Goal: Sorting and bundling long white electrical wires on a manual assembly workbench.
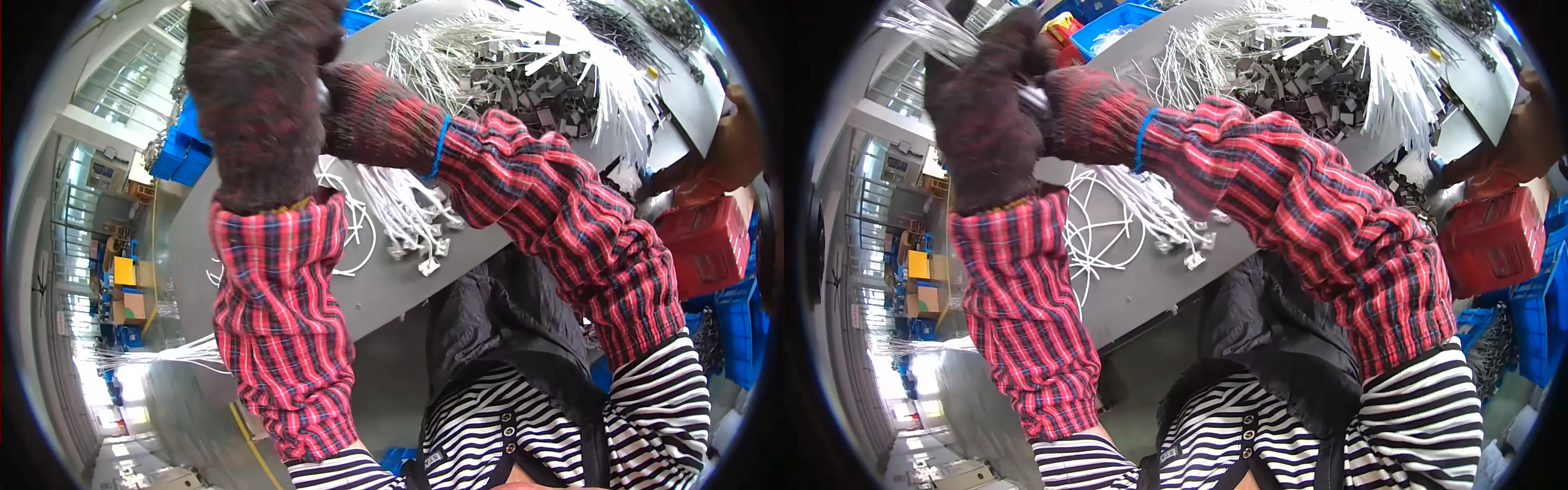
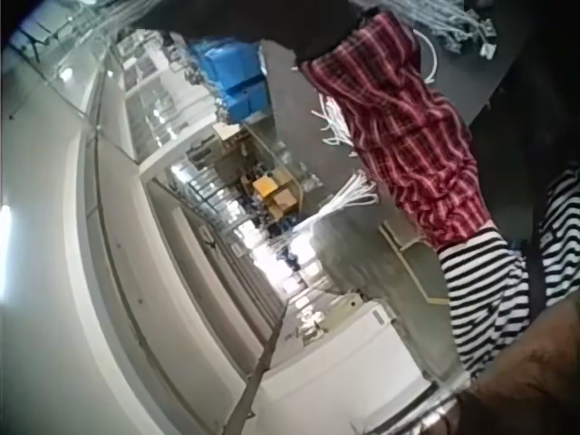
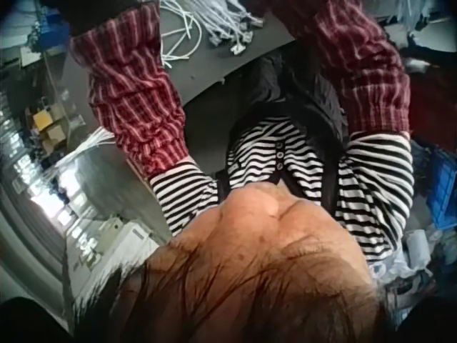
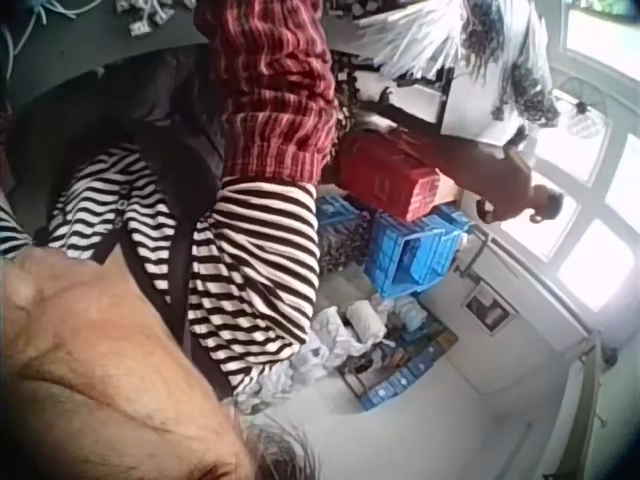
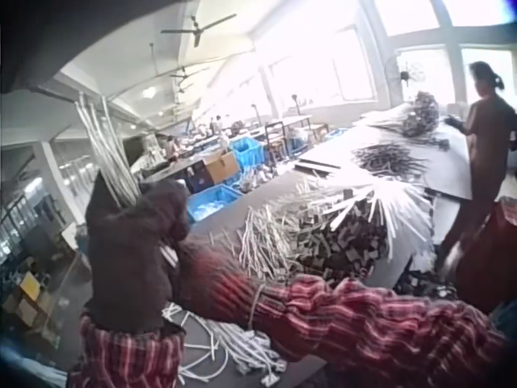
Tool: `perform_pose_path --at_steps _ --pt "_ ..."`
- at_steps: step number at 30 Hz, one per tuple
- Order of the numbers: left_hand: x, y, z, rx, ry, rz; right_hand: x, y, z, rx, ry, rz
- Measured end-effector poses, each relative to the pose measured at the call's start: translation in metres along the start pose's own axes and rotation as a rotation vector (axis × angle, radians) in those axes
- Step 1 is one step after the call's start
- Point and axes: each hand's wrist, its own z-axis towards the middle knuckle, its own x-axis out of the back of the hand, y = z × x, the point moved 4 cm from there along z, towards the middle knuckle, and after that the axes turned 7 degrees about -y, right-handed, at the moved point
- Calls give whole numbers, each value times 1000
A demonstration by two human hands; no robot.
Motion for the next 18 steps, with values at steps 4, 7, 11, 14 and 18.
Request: perform_pose_path --at_steps 4,7,11,14,18 --pt "21 -21 13 2 -31 228 33 2 -23 397 325 -65" --pt "31 -41 -7 622 389 -490 -9 41 -65 274 364 137" --pt "21 -50 -3 17 -190 695 -121 126 -153 -113 -195 -5" --pt "15 -49 -8 117 -203 596 -185 182 -167 -303 -383 -258" --pt "22 -58 -16 150 -193 275 -191 168 -145 -294 -210 -226"
